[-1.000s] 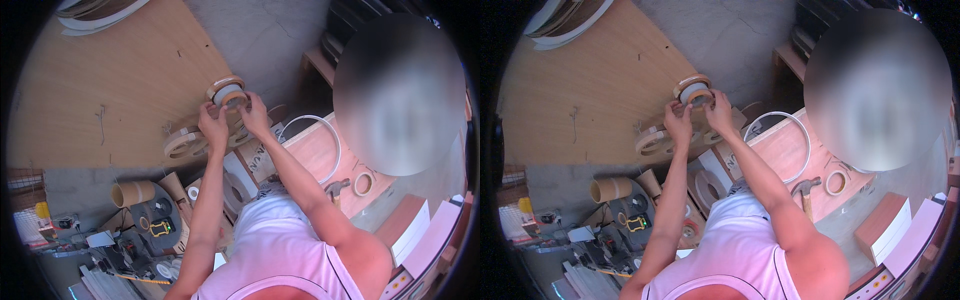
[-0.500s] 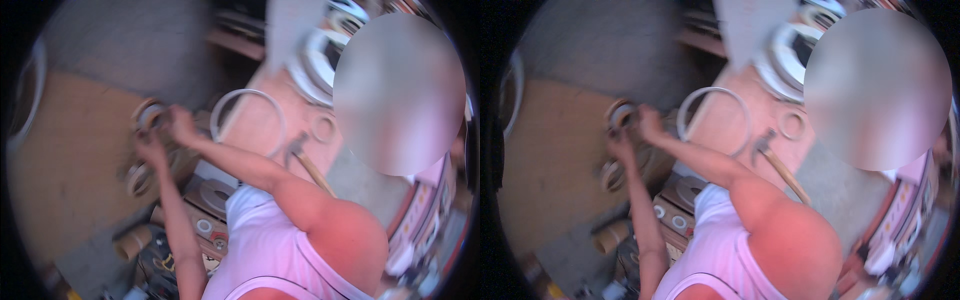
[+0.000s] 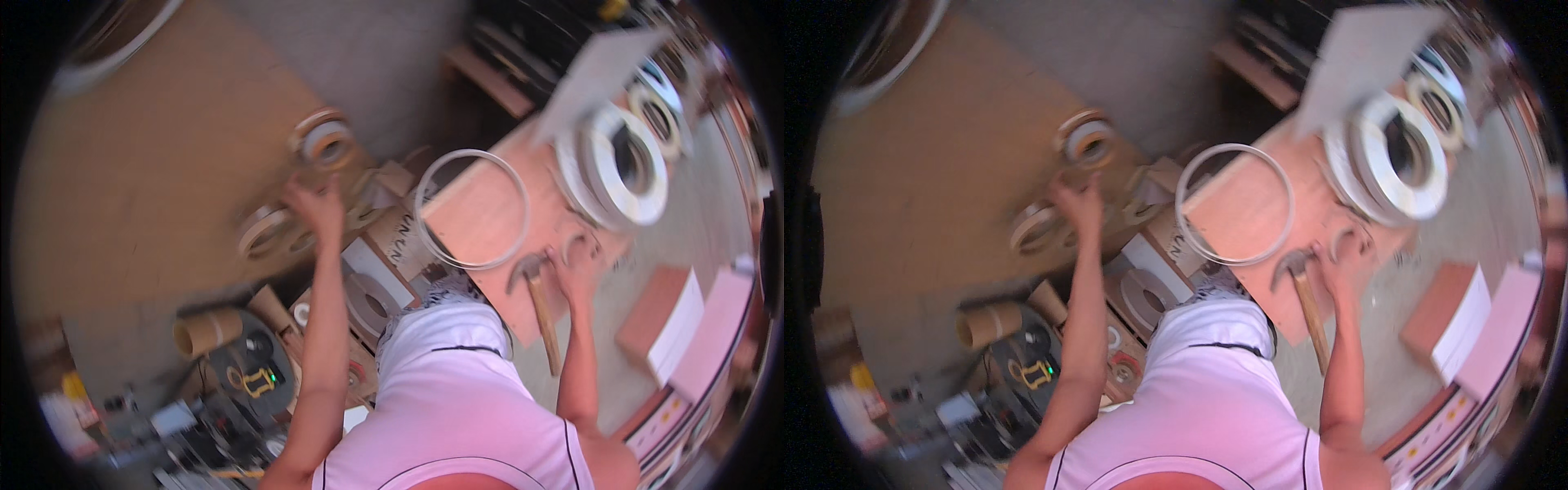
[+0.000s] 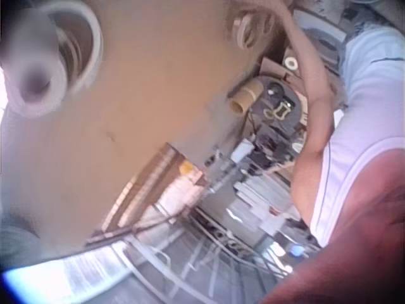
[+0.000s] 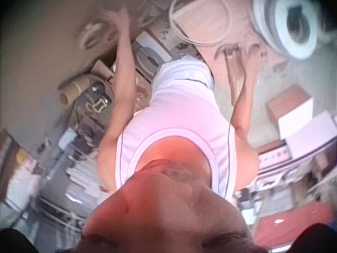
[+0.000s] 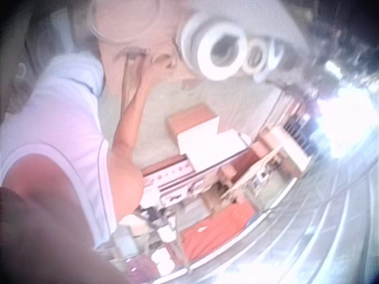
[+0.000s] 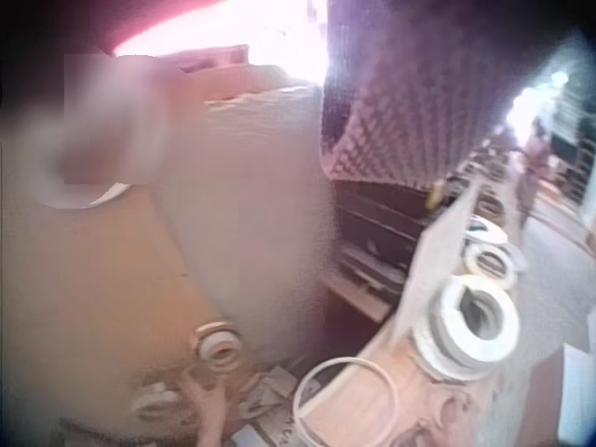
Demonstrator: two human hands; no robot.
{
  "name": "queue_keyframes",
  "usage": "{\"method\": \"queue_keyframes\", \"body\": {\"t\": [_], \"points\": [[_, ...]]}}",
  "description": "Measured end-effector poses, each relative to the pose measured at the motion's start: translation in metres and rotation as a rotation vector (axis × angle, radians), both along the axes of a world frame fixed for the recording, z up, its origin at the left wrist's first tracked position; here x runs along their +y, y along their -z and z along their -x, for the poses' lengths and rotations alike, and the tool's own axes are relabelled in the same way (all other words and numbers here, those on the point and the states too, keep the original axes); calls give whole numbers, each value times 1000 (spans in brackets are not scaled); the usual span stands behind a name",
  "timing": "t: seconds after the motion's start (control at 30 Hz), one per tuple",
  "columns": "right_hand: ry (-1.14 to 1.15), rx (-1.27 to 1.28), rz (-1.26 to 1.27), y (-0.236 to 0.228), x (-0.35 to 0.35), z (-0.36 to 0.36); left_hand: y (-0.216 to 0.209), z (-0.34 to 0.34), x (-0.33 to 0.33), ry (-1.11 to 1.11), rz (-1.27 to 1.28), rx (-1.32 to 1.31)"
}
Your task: The person assembles speaker components on a wooden board using a hammer and nails. They secure circular wooden and plastic rings and a black circular base to the board, then attach metal hooks to hold the rings in place.
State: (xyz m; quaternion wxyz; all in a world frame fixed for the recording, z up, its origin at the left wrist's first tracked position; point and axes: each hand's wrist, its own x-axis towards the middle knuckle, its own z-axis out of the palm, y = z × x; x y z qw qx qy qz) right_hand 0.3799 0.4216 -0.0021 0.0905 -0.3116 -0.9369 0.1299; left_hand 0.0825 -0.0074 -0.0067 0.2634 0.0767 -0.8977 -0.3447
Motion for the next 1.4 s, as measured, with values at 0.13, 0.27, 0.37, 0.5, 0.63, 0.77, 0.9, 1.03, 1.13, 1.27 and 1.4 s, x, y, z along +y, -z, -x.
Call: {"method": "queue_keyframes", "body": {"t": [0.13, 0.27, 0.37, 0.5, 0.63, 0.77, 0.9, 1.03, 1.13, 1.27, 1.4], "points": [[10, -60, 160, -3, 1, 12, -29, -33, 1, 44, -199, -92], [-40, 5, -355, 47, 47, -4, 23, -109, 9, 69, -81, -92], [-152, 333, -98, -35, -23, 34, 54, -199, 13, 403, -293, -263], [-506, 430, 360, -90, -126, 81, 76, -284, -11, 582, -259, -784], [-900, 265, 522, -119, -211, 112, 77, -343, -48, 350, -291, -928], [-1291, -75, 503, -83, -293, 133, 43, -436, -104, -177, -362, -658], [-1889, -379, 570, -38, -415, 116, 23, -552, -150, -562, -360, -538], [-2084, -338, 548, 40, -582, 82, -7, -629, -182, -834, -684, -460], [-1994, -171, 602, 83, -716, 63, -5, -623, -284, -815, -481, -236], [-1961, -132, 296, 134, -810, 71, 6, -531, -477, -783, 40, -91], [-2069, -123, 14, 171, -847, 49, 41, -481, -629, -735, 252, -590]]}}
